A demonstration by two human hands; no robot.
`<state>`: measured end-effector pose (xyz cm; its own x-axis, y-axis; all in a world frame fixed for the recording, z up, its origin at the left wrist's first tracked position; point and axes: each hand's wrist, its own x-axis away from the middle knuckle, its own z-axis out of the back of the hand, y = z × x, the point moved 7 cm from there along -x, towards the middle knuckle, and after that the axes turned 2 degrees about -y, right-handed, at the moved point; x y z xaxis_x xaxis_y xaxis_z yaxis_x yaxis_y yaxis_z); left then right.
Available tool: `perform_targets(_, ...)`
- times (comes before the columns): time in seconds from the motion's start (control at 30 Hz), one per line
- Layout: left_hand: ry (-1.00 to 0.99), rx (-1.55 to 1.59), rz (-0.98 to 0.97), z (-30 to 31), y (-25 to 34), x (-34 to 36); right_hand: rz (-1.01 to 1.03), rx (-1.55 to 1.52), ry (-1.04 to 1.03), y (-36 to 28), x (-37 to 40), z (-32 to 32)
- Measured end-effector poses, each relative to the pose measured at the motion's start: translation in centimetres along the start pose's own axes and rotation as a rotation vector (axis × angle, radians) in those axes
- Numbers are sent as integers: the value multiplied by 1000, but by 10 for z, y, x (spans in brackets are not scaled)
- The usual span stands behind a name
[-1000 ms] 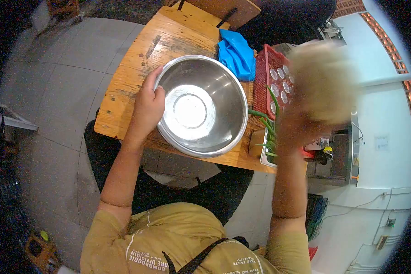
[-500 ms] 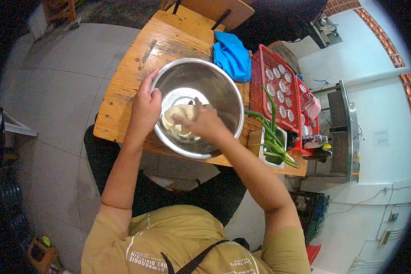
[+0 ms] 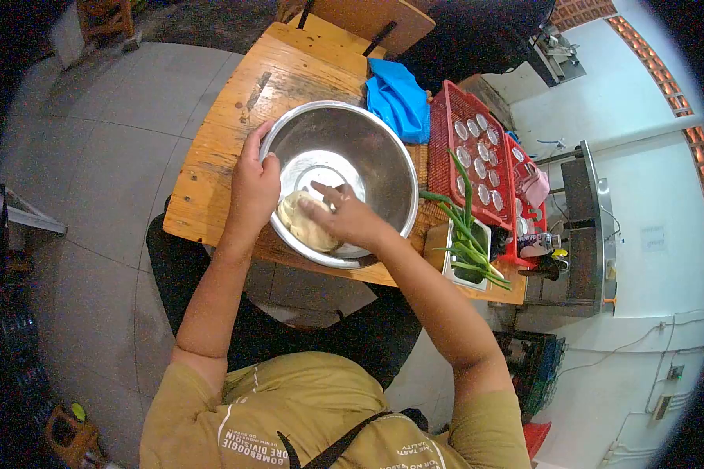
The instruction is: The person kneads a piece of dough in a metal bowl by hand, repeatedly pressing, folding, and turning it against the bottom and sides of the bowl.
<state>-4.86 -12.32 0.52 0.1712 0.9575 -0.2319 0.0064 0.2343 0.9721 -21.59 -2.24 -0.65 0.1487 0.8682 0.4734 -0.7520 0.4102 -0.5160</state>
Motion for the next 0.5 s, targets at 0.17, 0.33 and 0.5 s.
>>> perform_targets(0.17,-29,-23,52,2,5,0,116,59,-60,-31,20,-3)
perform_targets(0.33,-84,-76,-2,2,8,1,-134,-962,141,12,14,26)
perform_targets(0.5,-121,-36,48,2,12,0,351,-609,866,-71,116,191)
